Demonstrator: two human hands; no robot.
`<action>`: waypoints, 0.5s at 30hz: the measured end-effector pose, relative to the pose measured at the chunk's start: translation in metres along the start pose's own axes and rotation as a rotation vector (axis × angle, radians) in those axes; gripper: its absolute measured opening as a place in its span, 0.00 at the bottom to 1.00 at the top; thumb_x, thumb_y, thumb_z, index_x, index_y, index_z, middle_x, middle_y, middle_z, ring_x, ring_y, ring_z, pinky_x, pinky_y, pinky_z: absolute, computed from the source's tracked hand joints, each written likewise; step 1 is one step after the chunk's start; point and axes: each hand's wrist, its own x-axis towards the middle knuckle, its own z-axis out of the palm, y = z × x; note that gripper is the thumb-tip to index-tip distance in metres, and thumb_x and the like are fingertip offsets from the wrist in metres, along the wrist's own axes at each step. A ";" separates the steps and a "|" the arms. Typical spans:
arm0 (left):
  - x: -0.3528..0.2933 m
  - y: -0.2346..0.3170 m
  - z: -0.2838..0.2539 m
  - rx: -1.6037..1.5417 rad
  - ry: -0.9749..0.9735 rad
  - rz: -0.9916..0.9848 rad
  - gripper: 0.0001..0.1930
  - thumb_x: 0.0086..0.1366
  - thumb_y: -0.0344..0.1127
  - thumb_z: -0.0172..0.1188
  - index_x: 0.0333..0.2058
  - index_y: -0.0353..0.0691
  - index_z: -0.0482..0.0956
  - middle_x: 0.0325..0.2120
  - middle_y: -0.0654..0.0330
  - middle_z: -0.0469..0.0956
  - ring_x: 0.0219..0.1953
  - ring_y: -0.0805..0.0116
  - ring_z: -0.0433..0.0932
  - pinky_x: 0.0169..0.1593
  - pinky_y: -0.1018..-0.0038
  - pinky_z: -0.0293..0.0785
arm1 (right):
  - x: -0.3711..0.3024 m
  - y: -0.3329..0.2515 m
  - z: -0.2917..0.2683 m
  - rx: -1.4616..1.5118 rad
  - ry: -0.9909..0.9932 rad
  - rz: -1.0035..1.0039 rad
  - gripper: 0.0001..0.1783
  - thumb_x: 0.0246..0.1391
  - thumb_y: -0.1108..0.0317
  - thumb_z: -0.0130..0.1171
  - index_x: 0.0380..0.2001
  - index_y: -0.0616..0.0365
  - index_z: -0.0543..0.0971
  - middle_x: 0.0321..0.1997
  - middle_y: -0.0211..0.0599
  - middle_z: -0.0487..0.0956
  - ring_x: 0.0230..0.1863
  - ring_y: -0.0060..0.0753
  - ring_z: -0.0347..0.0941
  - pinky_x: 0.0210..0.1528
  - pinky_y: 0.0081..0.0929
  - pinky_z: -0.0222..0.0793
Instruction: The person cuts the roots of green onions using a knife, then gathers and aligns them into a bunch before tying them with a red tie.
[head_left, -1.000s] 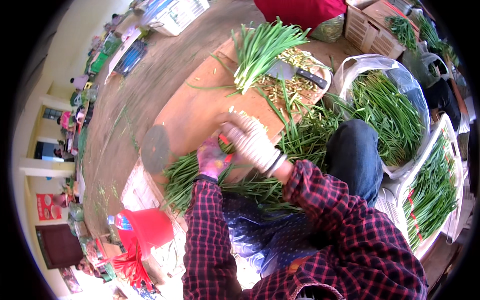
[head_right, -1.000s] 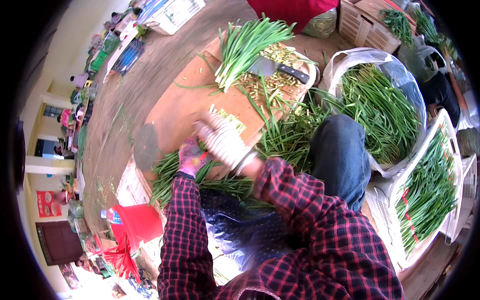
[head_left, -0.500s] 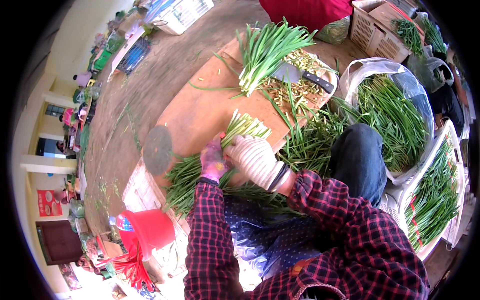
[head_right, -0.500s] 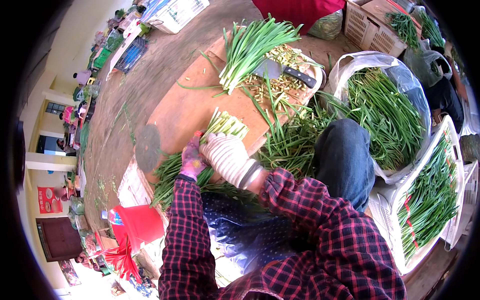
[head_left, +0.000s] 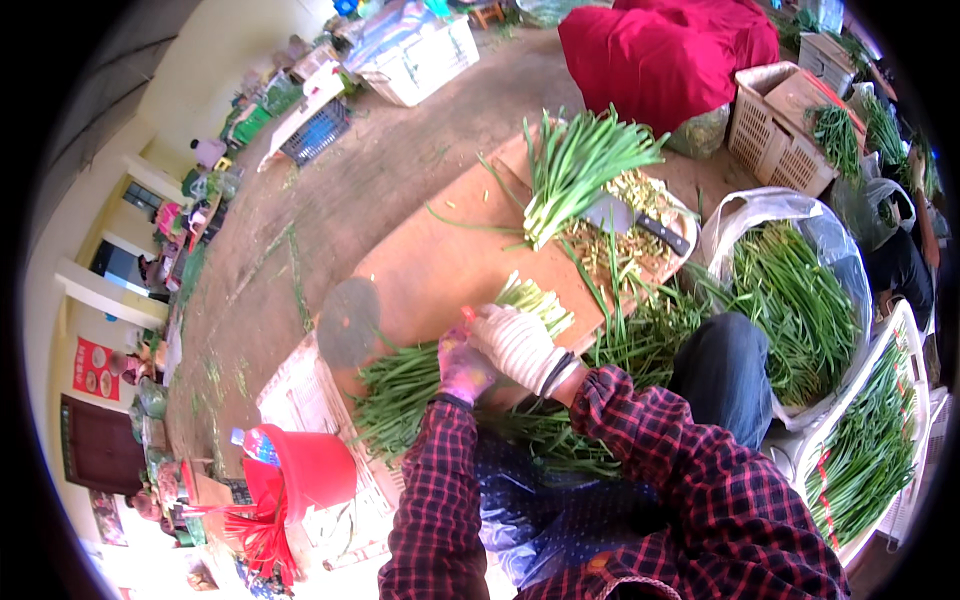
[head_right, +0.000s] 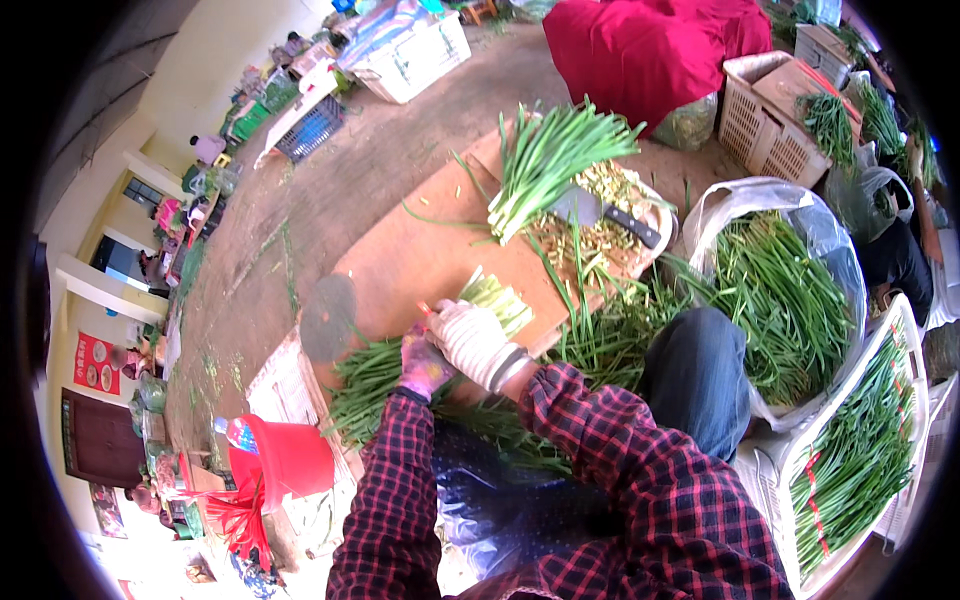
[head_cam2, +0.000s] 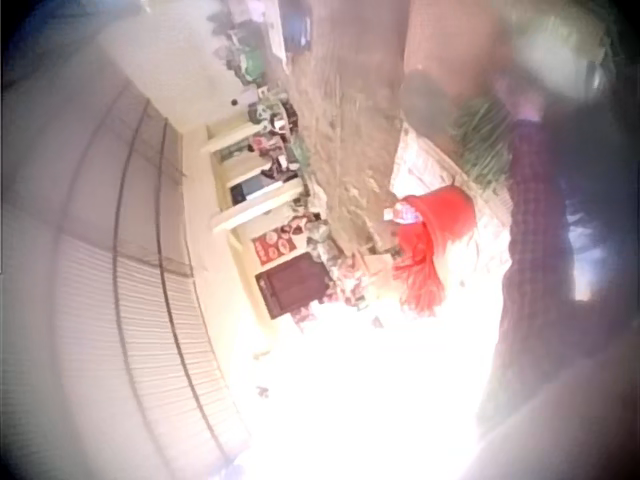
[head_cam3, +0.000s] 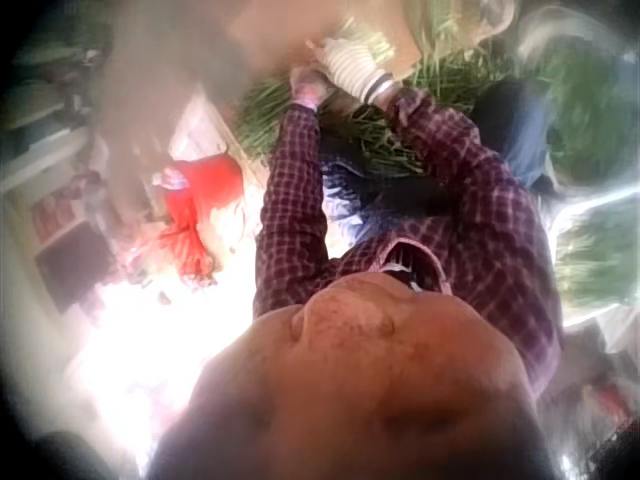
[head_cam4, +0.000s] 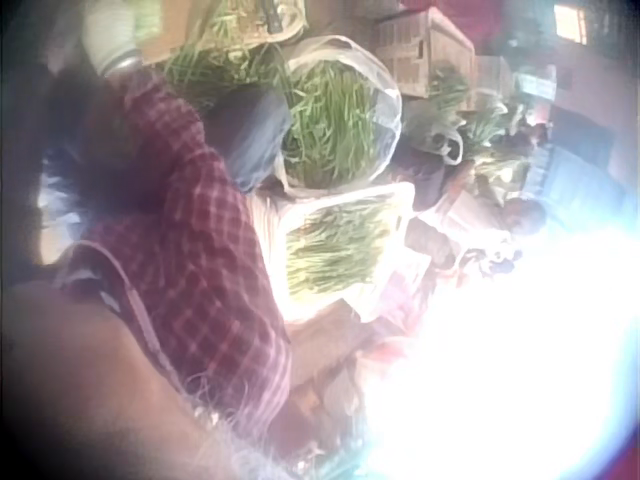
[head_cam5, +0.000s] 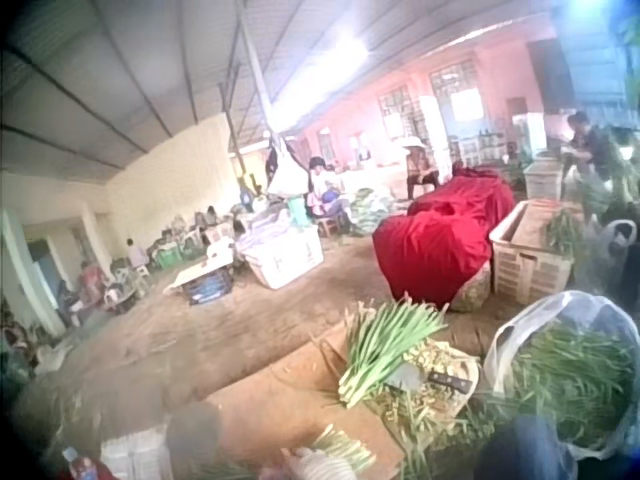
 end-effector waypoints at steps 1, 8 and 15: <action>-0.007 0.011 -0.014 0.173 -0.033 -0.023 0.26 0.60 0.49 0.51 0.54 0.40 0.68 0.52 0.52 0.71 0.57 0.60 0.68 0.61 0.61 0.62 | 0.002 0.003 -0.003 0.038 0.003 -0.033 0.14 0.53 0.63 0.56 0.39 0.58 0.78 0.40 0.45 0.77 0.38 0.50 0.75 0.40 0.41 0.72; -0.106 0.072 0.015 -0.086 0.957 0.043 0.32 0.43 0.32 0.71 0.50 0.38 0.71 0.46 0.50 0.73 0.51 0.51 0.71 0.56 0.61 0.66 | -0.027 0.005 -0.023 0.205 0.182 -0.040 0.10 0.52 0.64 0.59 0.27 0.62 0.76 0.27 0.50 0.75 0.30 0.55 0.73 0.34 0.45 0.69; -0.146 0.064 0.110 -1.760 0.479 -0.051 0.40 0.63 0.62 0.50 0.66 0.43 0.53 0.64 0.51 0.58 0.62 0.55 0.61 0.65 0.56 0.56 | -0.057 -0.052 -0.072 0.408 0.245 -0.075 0.08 0.50 0.70 0.61 0.32 0.63 0.79 0.29 0.46 0.76 0.33 0.50 0.73 0.35 0.39 0.69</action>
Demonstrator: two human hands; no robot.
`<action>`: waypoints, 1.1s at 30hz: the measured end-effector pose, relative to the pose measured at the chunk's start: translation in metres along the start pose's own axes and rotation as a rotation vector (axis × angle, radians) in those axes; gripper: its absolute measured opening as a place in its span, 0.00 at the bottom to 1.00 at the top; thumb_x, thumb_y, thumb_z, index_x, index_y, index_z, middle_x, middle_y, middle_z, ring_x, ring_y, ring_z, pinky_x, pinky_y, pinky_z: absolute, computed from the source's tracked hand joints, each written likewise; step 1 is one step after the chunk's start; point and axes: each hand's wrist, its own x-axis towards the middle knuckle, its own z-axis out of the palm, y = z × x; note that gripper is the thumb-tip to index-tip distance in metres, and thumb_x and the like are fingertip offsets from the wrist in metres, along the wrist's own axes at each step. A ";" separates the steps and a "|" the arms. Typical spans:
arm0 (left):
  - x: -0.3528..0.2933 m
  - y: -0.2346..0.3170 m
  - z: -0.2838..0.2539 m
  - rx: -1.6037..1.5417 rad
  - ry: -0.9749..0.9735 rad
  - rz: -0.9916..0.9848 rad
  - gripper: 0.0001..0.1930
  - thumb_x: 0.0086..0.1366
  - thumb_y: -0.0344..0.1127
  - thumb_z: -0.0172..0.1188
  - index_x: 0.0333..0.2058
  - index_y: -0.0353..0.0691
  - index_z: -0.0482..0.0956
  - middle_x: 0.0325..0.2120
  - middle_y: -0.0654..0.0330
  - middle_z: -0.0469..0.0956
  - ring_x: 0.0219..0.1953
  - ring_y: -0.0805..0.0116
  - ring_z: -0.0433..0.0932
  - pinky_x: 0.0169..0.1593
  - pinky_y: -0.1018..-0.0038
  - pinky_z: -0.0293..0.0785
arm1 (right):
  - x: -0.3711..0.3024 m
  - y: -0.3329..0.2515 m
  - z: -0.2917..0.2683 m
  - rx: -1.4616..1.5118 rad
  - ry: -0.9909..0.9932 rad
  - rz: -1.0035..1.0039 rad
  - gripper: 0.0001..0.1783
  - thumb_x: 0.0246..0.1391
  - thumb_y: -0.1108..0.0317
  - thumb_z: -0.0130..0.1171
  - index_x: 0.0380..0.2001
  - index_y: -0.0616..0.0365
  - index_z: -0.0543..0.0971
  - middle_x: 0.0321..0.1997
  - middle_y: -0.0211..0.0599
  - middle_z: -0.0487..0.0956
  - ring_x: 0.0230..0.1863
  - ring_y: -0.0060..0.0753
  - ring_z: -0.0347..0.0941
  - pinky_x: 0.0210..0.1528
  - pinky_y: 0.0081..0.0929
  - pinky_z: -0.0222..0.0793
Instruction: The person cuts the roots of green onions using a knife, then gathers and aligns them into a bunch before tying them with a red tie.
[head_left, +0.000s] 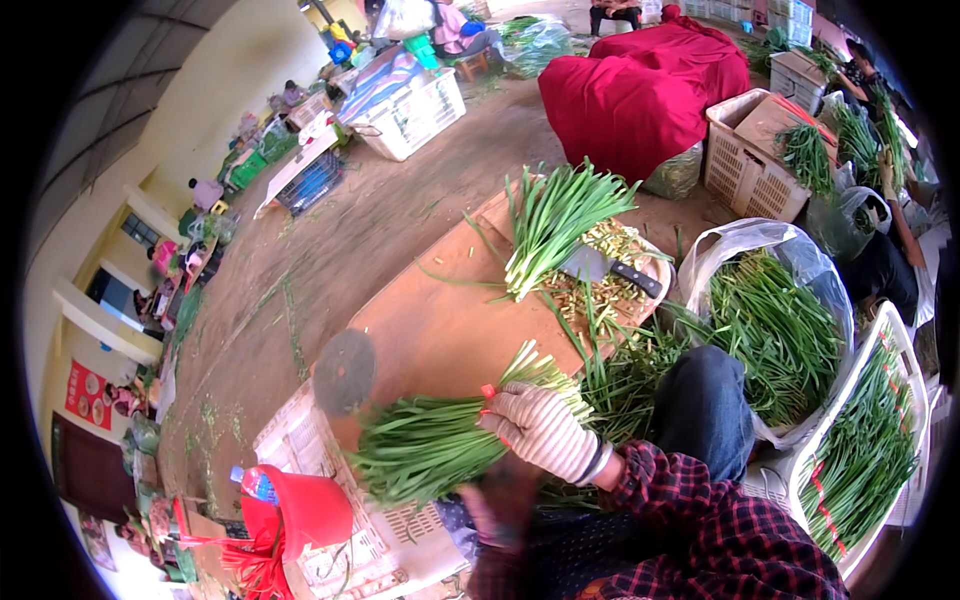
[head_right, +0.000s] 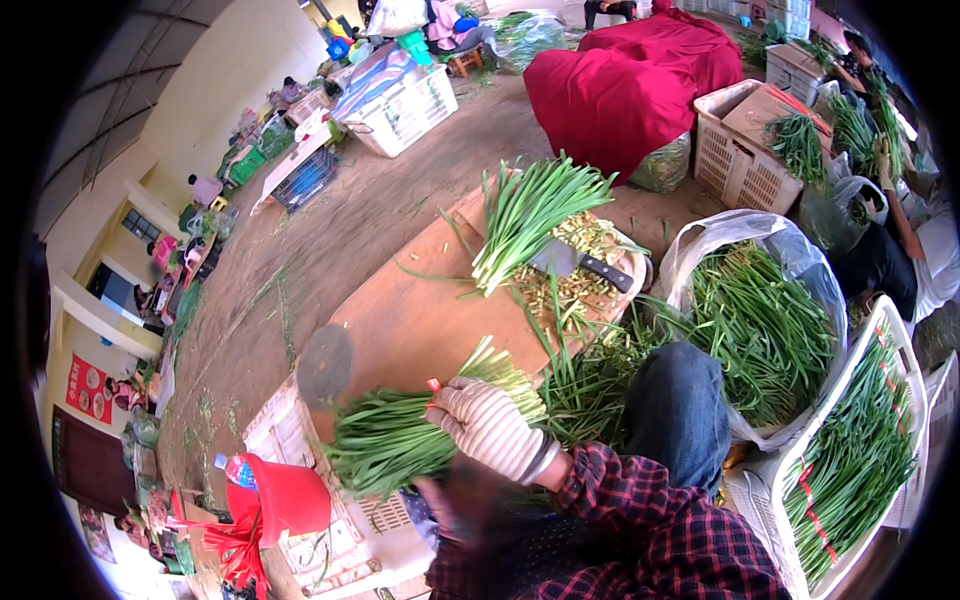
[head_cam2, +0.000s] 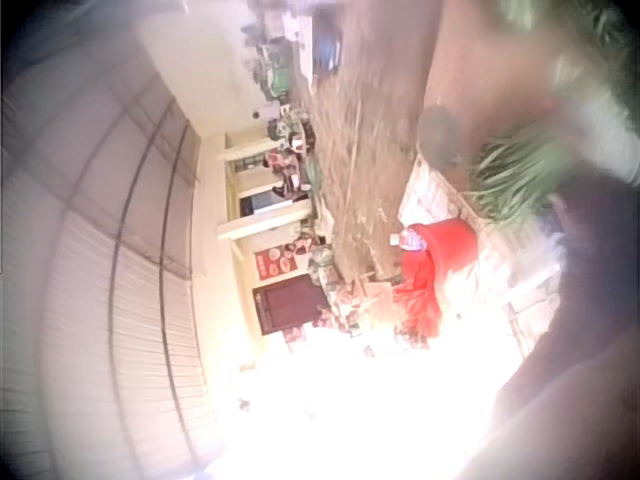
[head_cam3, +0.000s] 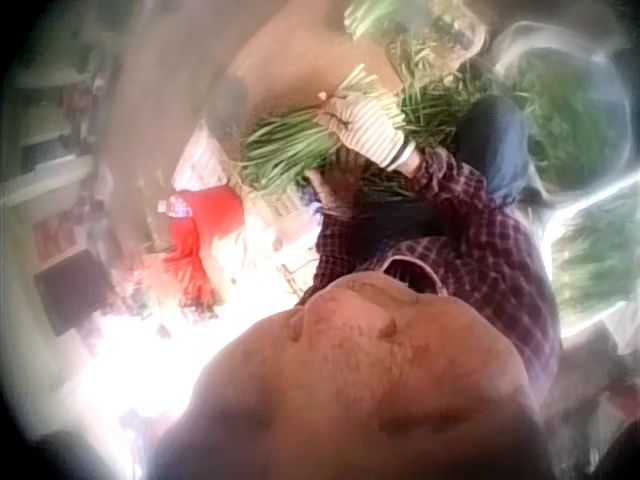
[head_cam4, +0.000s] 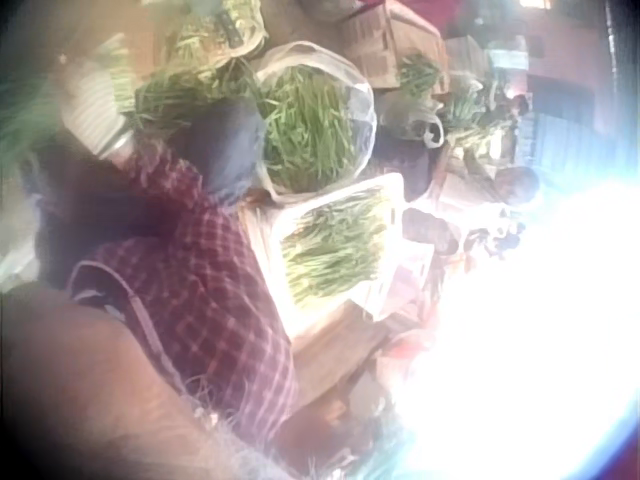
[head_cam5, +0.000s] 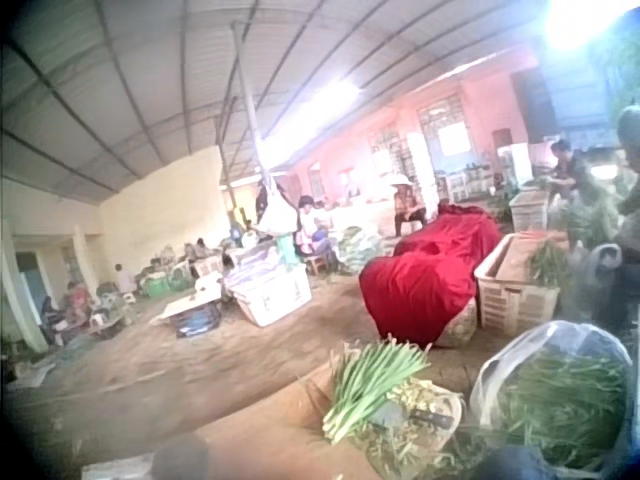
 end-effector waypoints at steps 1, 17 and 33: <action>0.015 0.011 0.000 0.355 0.128 0.266 0.38 0.63 0.60 0.50 0.64 0.41 0.56 0.62 0.52 0.61 0.60 0.54 0.64 0.64 0.55 0.57 | 0.000 -0.007 -0.012 0.015 0.006 0.011 0.07 0.50 0.71 0.61 0.32 0.63 0.79 0.28 0.46 0.76 0.32 0.50 0.73 0.34 0.39 0.69; 0.069 0.201 -0.039 0.479 0.253 0.730 0.27 0.62 0.41 0.59 0.57 0.36 0.68 0.53 0.53 0.72 0.52 0.58 0.73 0.56 0.63 0.69 | 0.056 0.008 0.027 0.526 0.156 0.116 0.09 0.57 0.68 0.58 0.36 0.64 0.79 0.28 0.44 0.76 0.30 0.36 0.73 0.35 0.30 0.70; 0.090 0.113 -0.105 0.633 0.089 0.364 0.20 0.60 0.32 0.60 0.52 0.36 0.71 0.43 0.59 0.75 0.44 0.66 0.75 0.51 0.70 0.72 | 0.039 0.057 0.041 0.122 0.102 0.179 0.10 0.52 0.67 0.60 0.26 0.64 0.77 0.25 0.52 0.75 0.29 0.57 0.71 0.33 0.44 0.68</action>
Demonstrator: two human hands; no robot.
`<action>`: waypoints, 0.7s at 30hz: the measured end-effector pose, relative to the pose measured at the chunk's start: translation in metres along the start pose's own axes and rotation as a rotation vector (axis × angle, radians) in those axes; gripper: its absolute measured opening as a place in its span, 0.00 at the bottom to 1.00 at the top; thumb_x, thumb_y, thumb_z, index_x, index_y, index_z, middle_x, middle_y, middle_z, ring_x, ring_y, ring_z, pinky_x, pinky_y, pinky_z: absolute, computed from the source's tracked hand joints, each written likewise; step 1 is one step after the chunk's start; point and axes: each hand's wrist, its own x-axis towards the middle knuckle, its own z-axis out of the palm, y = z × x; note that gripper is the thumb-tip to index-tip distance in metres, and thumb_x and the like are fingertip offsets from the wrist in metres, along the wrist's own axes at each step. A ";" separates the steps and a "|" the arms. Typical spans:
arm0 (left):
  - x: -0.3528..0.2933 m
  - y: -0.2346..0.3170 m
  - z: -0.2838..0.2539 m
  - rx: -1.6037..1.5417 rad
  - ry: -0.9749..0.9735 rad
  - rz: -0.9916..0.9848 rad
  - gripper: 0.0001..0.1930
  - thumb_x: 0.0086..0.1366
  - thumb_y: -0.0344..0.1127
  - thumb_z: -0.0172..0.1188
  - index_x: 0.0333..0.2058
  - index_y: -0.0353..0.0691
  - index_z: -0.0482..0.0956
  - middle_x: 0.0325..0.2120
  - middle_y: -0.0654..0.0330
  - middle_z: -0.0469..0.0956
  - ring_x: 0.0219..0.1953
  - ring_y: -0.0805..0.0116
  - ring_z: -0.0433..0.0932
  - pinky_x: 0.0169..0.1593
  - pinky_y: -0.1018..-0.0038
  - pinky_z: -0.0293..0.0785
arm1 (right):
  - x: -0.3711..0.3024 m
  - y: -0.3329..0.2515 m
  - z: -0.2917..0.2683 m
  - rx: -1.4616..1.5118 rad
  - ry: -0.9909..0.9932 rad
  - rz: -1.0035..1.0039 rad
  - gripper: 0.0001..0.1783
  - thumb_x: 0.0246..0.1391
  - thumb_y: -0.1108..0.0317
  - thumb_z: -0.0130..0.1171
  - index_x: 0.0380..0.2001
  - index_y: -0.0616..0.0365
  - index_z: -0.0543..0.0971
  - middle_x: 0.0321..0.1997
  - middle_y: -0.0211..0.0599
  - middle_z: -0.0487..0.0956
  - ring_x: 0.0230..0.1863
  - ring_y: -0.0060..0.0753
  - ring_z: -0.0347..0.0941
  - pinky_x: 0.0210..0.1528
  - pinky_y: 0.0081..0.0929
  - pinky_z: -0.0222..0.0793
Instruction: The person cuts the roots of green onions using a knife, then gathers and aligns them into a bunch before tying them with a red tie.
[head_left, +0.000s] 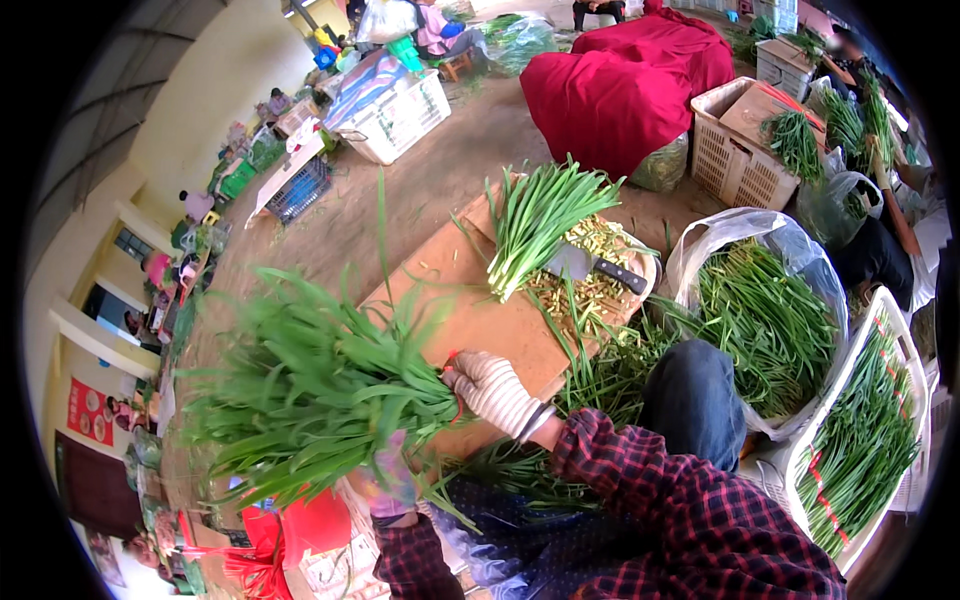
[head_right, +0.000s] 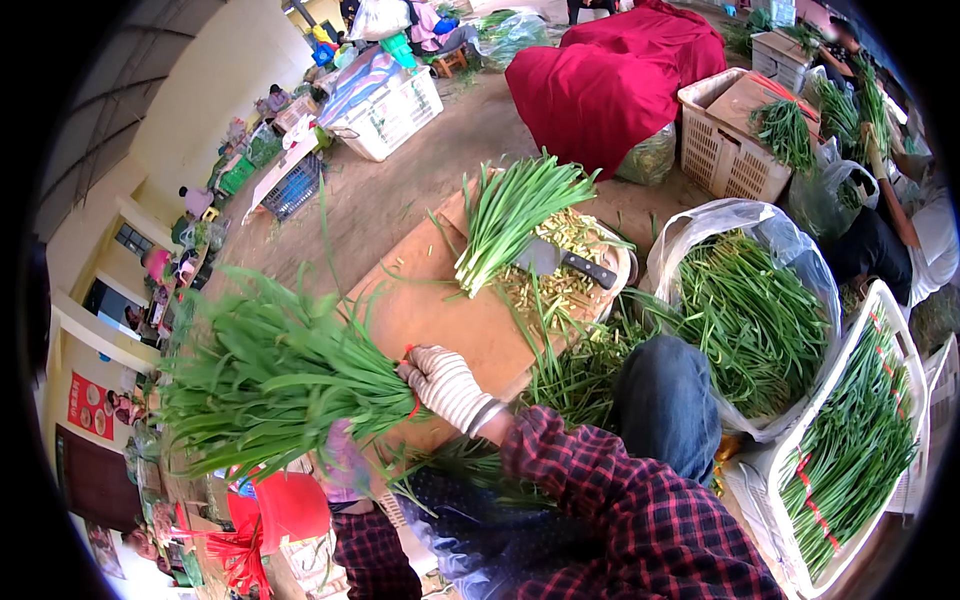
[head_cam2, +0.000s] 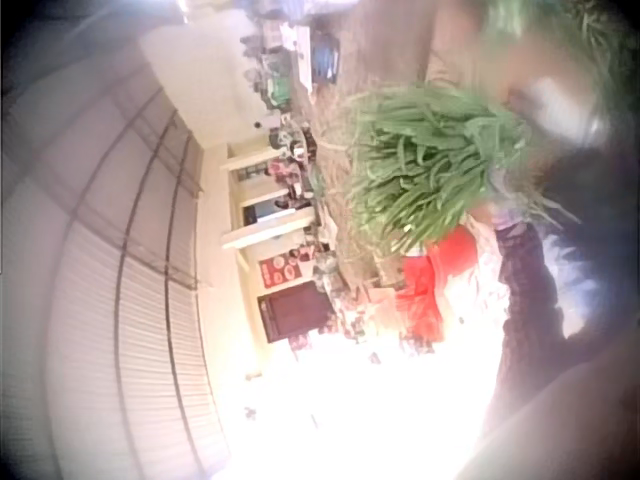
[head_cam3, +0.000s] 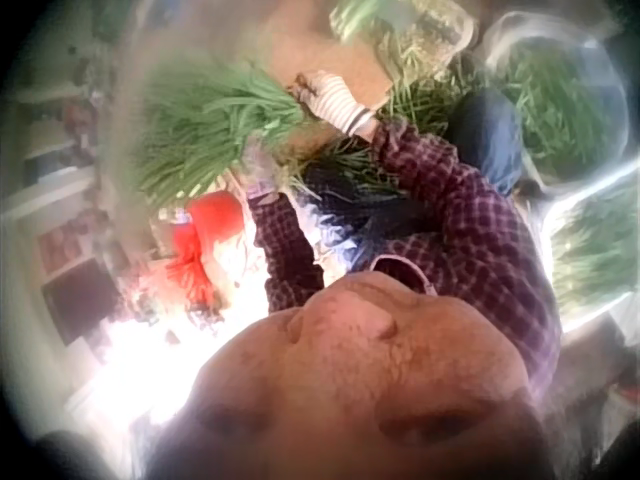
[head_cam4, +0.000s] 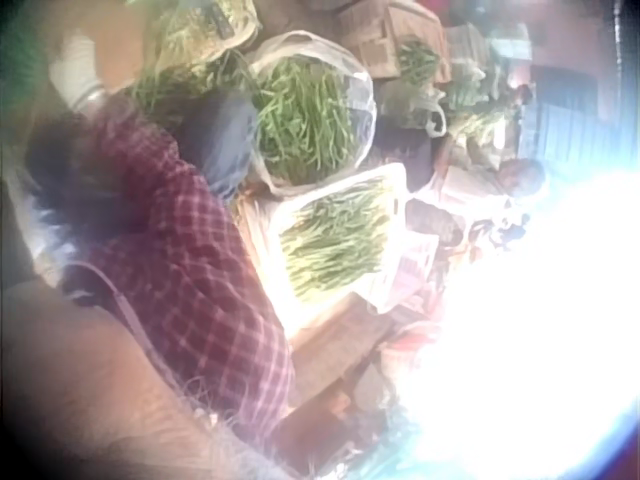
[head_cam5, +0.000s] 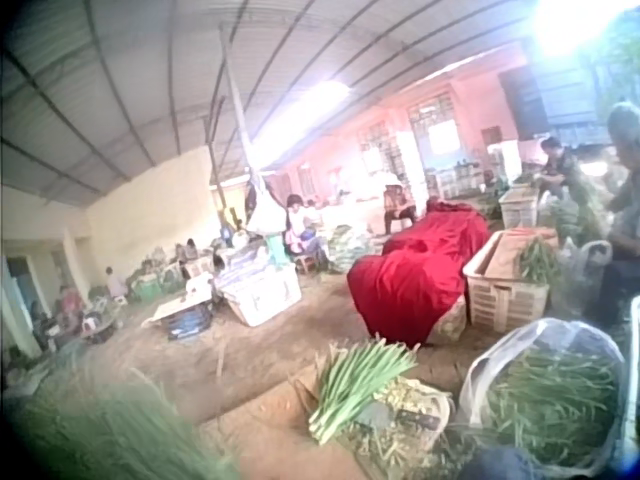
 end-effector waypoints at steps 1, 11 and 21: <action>-0.002 -0.013 -0.017 0.232 -0.094 0.054 0.20 0.61 0.35 0.59 0.51 0.36 0.71 0.42 0.58 0.76 0.42 0.64 0.76 0.48 0.68 0.74 | 0.005 -0.012 -0.006 0.006 0.040 -0.067 0.10 0.52 0.67 0.60 0.26 0.64 0.77 0.25 0.52 0.75 0.29 0.58 0.71 0.33 0.44 0.68; -0.096 0.076 0.116 -1.075 -0.004 -1.062 0.34 0.70 0.56 0.43 0.63 0.34 0.58 0.57 0.52 0.69 0.41 0.66 0.75 0.44 0.73 0.75 | -0.013 0.009 -0.007 -0.489 -0.194 -0.170 0.12 0.53 0.63 0.57 0.31 0.64 0.77 0.31 0.49 0.76 0.35 0.52 0.72 0.39 0.43 0.70; 0.007 0.072 0.116 0.542 -0.204 0.348 0.43 0.42 0.33 0.71 0.59 0.36 0.62 0.55 0.49 0.68 0.58 0.54 0.68 0.62 0.60 0.61 | -0.026 0.020 -0.016 -0.177 -0.143 -0.186 0.08 0.49 0.70 0.60 0.31 0.63 0.77 0.30 0.49 0.74 0.33 0.56 0.70 0.36 0.44 0.67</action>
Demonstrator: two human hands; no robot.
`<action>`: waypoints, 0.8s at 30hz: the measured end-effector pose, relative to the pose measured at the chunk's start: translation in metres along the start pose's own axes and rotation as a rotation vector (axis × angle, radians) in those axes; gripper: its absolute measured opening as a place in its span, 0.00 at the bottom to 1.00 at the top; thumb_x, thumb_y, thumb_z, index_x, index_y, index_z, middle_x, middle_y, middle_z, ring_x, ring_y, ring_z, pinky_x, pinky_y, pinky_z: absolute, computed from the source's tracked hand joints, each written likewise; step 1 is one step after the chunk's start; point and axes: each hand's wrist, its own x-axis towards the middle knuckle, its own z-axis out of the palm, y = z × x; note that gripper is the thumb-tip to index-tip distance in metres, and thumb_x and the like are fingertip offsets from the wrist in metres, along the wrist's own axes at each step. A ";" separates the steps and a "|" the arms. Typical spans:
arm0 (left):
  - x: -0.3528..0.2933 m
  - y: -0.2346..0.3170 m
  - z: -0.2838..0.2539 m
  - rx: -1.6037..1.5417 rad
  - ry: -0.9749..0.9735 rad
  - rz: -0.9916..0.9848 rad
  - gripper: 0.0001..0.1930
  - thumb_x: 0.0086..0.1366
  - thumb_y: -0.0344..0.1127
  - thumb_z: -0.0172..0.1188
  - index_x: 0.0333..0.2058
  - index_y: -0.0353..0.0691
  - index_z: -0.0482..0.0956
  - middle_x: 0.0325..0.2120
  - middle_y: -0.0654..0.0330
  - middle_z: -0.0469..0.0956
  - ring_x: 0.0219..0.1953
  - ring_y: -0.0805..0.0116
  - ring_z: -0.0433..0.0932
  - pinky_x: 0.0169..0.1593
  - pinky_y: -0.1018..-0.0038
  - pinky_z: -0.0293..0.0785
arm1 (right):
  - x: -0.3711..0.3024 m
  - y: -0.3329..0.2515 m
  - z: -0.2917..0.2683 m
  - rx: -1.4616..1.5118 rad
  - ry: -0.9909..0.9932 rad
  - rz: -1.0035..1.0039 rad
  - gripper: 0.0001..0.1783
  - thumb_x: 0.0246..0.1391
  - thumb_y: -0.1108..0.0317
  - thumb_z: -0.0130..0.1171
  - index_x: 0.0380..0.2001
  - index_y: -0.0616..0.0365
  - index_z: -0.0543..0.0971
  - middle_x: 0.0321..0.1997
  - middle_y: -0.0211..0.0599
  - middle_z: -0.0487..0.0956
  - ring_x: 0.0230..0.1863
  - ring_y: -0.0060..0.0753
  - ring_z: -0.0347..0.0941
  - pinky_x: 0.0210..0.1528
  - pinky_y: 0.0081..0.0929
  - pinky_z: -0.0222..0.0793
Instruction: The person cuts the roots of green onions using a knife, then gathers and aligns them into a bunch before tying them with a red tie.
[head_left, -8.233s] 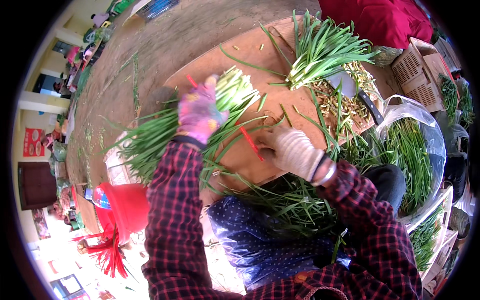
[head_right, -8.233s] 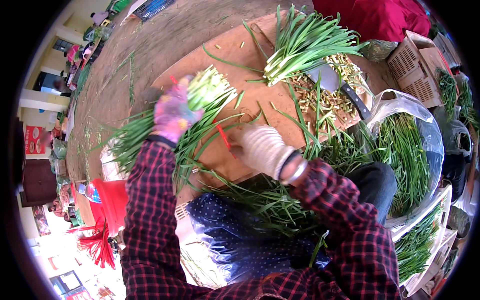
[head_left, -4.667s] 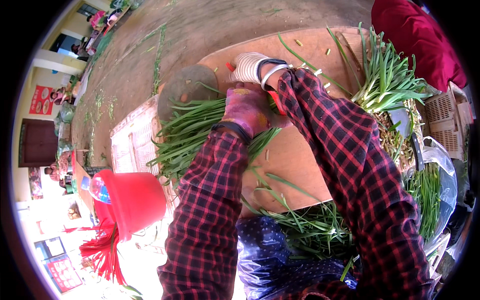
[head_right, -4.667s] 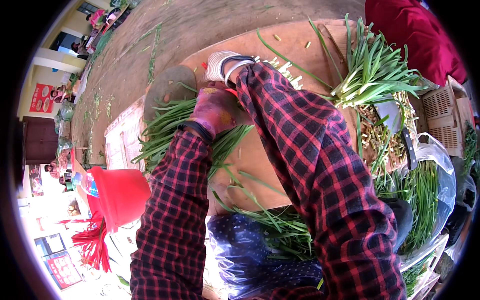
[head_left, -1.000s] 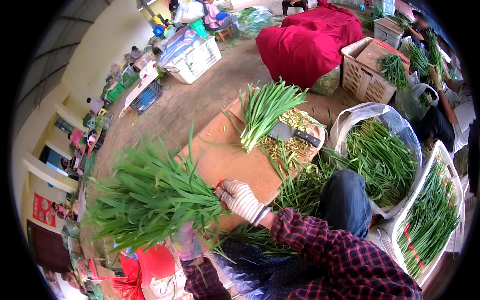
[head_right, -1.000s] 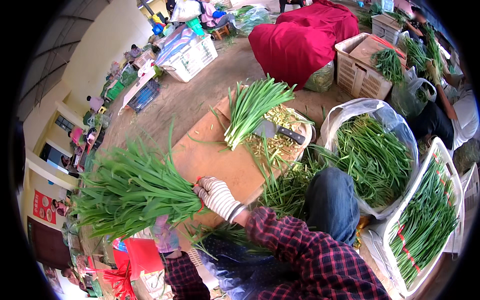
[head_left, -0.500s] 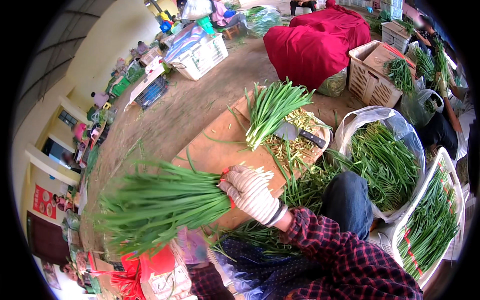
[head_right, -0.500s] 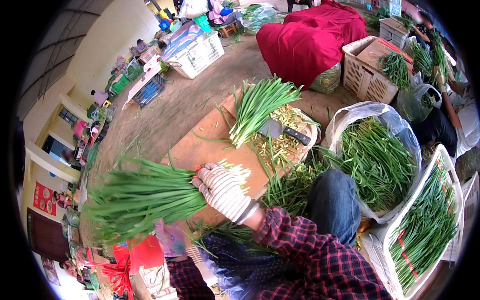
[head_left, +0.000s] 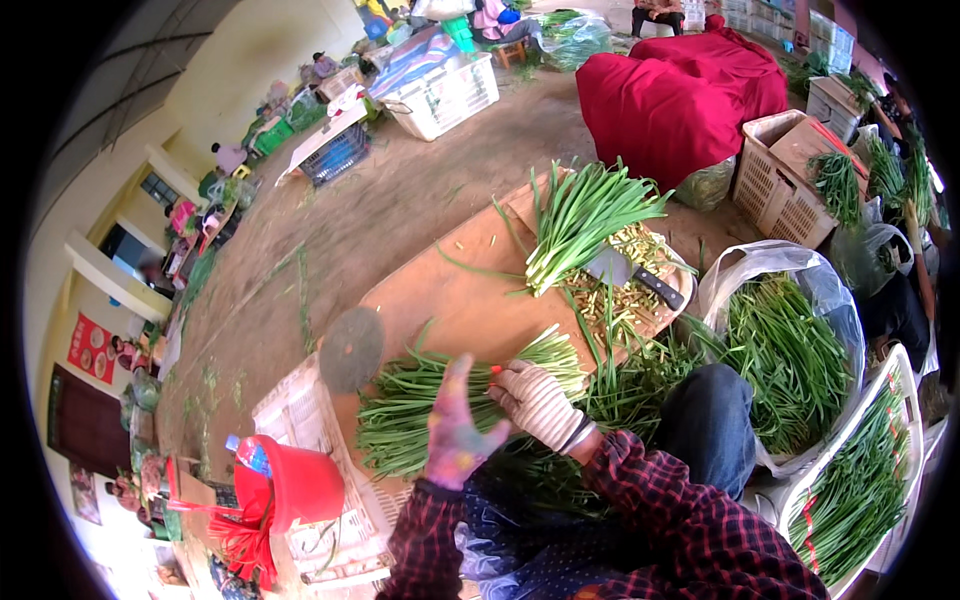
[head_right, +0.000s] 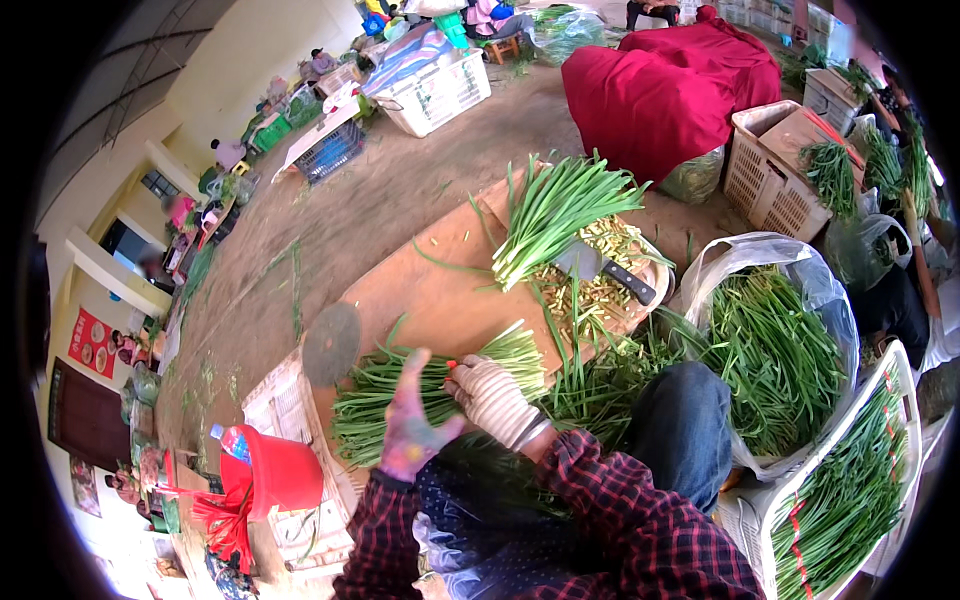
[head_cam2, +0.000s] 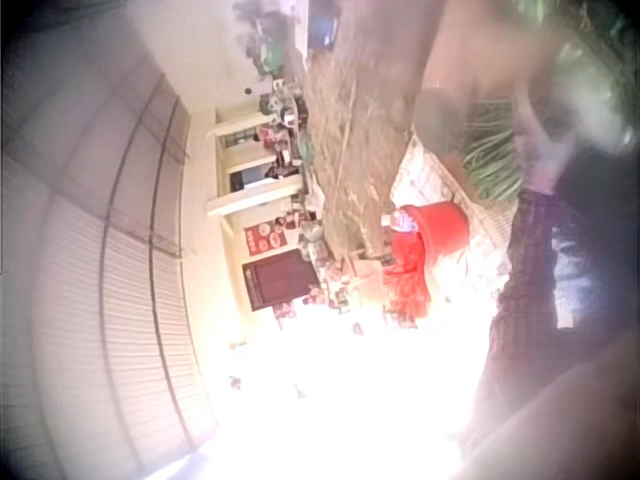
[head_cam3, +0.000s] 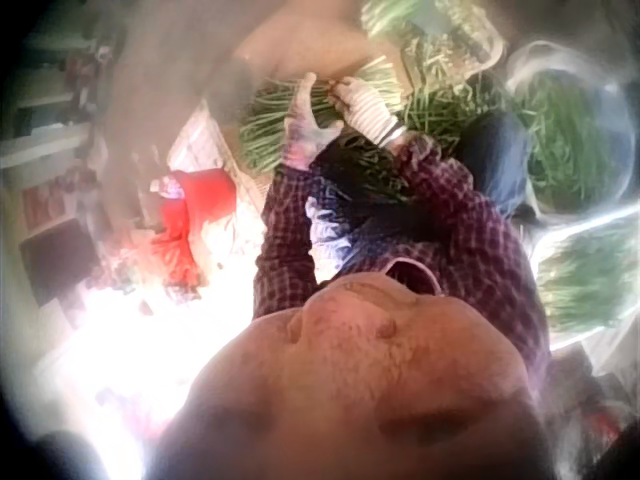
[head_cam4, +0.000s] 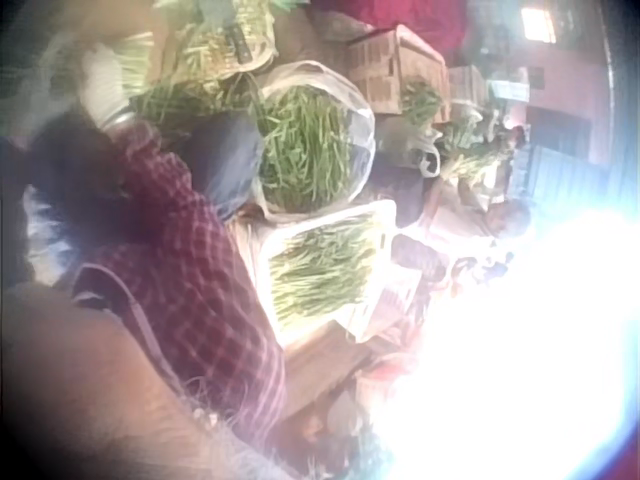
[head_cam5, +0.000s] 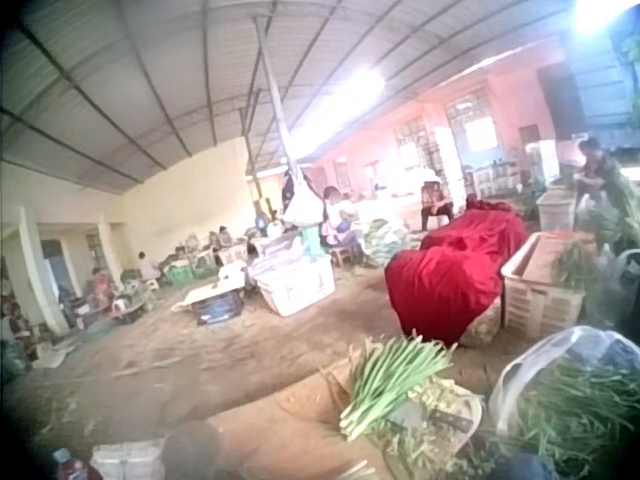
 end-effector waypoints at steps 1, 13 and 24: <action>0.011 0.002 0.004 0.177 -0.085 0.085 0.46 0.39 0.37 0.73 0.60 0.36 0.61 0.55 0.48 0.67 0.58 0.53 0.67 0.64 0.58 0.58 | -0.003 0.002 -0.002 -0.028 -0.001 -0.003 0.08 0.49 0.71 0.60 0.31 0.63 0.77 0.30 0.49 0.74 0.33 0.55 0.70 0.36 0.44 0.67; 0.018 -0.087 0.073 0.801 -0.515 0.050 0.37 0.48 0.65 0.54 0.55 0.53 0.68 0.52 0.60 0.71 0.57 0.60 0.67 0.61 0.60 0.56 | 0.004 -0.004 -0.002 -0.102 0.036 0.016 0.13 0.49 0.69 0.61 0.39 0.60 0.78 0.40 0.51 0.76 0.42 0.55 0.72 0.43 0.41 0.70; 0.044 -0.052 0.045 0.551 -0.524 -0.049 0.42 0.36 0.61 0.71 0.48 0.41 0.73 0.41 0.51 0.77 0.47 0.54 0.75 0.53 0.64 0.68 | 0.019 0.026 -0.015 -0.114 0.041 0.182 0.09 0.46 0.69 0.65 0.30 0.63 0.82 0.31 0.49 0.78 0.35 0.51 0.74 0.39 0.39 0.70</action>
